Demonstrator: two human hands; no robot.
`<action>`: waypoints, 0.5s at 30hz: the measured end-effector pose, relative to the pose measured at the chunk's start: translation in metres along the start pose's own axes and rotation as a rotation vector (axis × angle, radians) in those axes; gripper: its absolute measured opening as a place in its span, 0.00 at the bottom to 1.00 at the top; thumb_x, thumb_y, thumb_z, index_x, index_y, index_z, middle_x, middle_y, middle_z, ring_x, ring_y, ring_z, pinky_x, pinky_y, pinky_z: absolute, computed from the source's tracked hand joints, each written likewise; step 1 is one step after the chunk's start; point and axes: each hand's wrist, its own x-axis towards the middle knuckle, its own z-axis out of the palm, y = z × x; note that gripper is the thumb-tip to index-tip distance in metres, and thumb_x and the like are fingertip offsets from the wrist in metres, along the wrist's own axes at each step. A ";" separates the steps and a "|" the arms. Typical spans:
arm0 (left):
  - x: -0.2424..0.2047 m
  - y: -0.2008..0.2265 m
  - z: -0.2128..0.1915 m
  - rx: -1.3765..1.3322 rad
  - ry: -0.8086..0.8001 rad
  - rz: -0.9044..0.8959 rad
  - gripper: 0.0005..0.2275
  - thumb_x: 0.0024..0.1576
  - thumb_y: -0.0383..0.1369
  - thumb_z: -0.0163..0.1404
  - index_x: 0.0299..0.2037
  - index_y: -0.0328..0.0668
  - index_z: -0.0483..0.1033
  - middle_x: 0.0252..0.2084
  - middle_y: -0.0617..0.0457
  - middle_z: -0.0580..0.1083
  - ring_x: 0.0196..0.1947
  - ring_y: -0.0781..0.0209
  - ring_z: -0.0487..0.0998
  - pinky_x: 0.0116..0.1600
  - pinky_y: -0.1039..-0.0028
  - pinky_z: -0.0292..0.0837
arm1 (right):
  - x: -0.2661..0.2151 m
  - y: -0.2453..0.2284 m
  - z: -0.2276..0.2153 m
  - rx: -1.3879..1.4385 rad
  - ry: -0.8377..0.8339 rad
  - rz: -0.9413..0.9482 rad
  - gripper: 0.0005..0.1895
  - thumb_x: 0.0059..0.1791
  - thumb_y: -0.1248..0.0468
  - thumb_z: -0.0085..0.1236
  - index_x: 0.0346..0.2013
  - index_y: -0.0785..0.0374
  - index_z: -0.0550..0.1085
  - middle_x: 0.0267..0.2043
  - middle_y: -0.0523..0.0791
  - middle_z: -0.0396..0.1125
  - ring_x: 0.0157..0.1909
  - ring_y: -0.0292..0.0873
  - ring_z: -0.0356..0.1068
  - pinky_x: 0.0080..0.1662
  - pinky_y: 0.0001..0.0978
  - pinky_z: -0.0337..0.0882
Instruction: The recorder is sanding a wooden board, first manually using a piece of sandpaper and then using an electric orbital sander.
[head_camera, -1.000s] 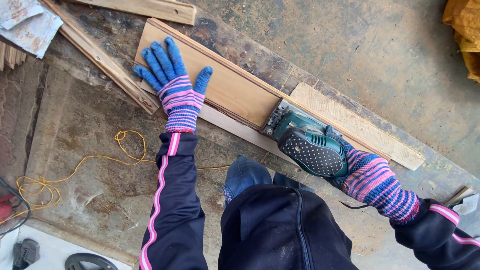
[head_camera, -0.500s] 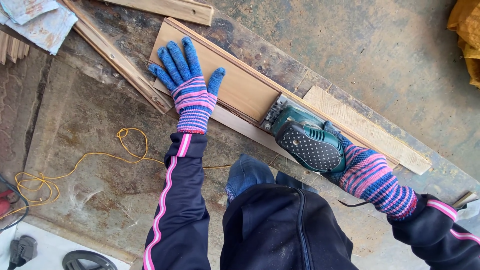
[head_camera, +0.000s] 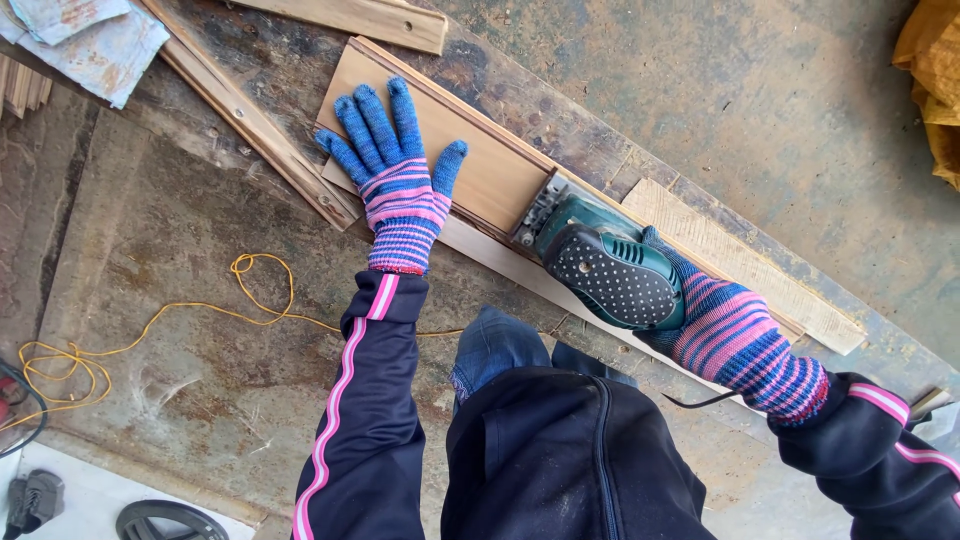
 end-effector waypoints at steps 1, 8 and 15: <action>0.000 0.000 0.000 0.004 0.014 0.006 0.45 0.65 0.66 0.44 0.79 0.41 0.40 0.78 0.29 0.43 0.78 0.26 0.38 0.74 0.27 0.26 | 0.002 -0.001 0.000 -0.007 -0.015 0.048 0.33 0.39 0.51 0.74 0.56 0.52 0.74 0.43 0.51 0.77 0.48 0.51 0.78 0.51 0.39 0.76; 0.000 -0.003 0.006 0.018 0.052 0.029 0.43 0.68 0.63 0.43 0.79 0.41 0.39 0.78 0.29 0.42 0.78 0.26 0.38 0.74 0.27 0.27 | 0.009 -0.020 -0.006 0.026 -0.033 0.071 0.32 0.39 0.53 0.75 0.56 0.52 0.76 0.43 0.49 0.78 0.49 0.48 0.78 0.52 0.38 0.75; 0.002 -0.001 0.005 -0.004 -0.042 0.003 0.41 0.67 0.60 0.43 0.79 0.42 0.39 0.79 0.30 0.41 0.78 0.27 0.37 0.74 0.28 0.26 | 0.009 -0.052 -0.014 -0.027 -0.033 0.084 0.32 0.39 0.50 0.76 0.55 0.52 0.76 0.41 0.50 0.78 0.47 0.49 0.79 0.50 0.38 0.76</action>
